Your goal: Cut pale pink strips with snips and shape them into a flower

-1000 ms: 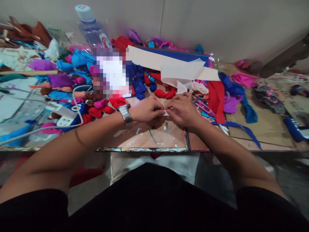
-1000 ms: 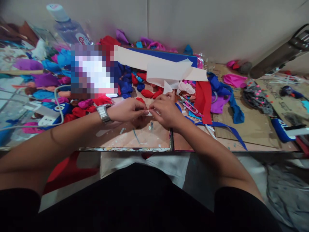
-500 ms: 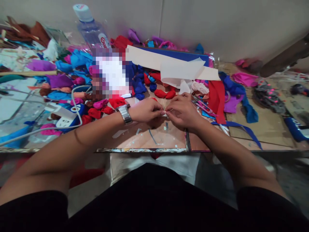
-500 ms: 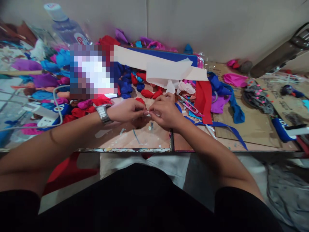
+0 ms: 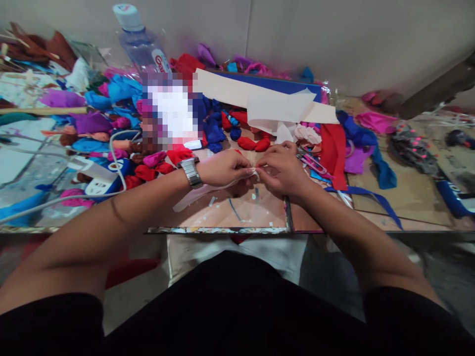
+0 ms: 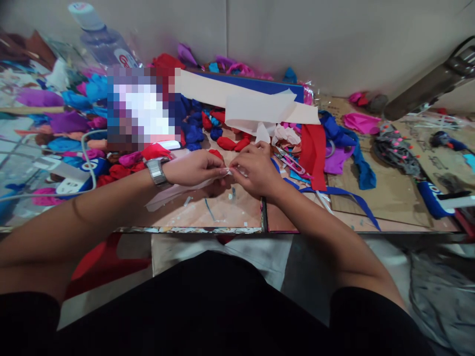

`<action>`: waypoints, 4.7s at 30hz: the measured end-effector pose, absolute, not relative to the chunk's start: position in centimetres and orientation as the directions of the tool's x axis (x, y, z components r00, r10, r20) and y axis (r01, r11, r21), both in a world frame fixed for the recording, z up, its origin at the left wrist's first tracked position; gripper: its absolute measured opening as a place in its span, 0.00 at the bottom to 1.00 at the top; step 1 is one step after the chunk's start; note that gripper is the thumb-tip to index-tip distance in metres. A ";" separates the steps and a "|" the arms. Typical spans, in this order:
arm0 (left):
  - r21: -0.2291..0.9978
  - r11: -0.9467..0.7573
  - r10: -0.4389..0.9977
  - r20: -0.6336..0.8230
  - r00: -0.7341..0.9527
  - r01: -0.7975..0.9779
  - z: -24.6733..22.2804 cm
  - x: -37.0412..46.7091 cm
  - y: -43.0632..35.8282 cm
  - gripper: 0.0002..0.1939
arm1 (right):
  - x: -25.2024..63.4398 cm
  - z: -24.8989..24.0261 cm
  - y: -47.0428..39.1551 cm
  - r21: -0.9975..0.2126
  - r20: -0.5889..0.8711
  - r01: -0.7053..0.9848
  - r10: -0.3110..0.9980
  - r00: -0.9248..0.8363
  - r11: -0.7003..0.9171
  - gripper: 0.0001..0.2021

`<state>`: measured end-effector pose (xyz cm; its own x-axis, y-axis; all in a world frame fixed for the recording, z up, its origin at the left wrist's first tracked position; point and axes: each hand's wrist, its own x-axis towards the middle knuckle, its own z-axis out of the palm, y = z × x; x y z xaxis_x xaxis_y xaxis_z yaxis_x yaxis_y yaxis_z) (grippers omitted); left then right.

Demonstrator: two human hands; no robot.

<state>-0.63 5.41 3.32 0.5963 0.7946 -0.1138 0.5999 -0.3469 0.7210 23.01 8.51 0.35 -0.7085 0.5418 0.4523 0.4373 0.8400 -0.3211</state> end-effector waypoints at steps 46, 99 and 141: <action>0.888 0.280 0.539 -0.459 0.706 0.364 3.5 -1.7 5.8 0.17 | 23.5 0.3 9.4 -0.339 0.496 0.555 0.646 -0.580 0.760 0.06; 0.931 -0.011 0.720 -0.247 0.649 0.366 2.6 -0.7 5.5 0.17 | 22.5 0.4 8.0 -0.371 0.476 0.461 0.592 -0.651 0.806 0.11; 0.583 -0.429 0.891 0.147 0.430 0.690 3.1 0.6 4.2 0.15 | 22.7 0.6 8.0 -0.292 0.467 0.484 0.565 -0.680 0.825 0.07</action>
<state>0.58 4.18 3.07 0.4299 0.8908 0.1471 0.6902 -0.4293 0.5825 22.74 7.99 0.61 -0.6801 0.5651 0.4670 0.4844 0.8246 -0.2923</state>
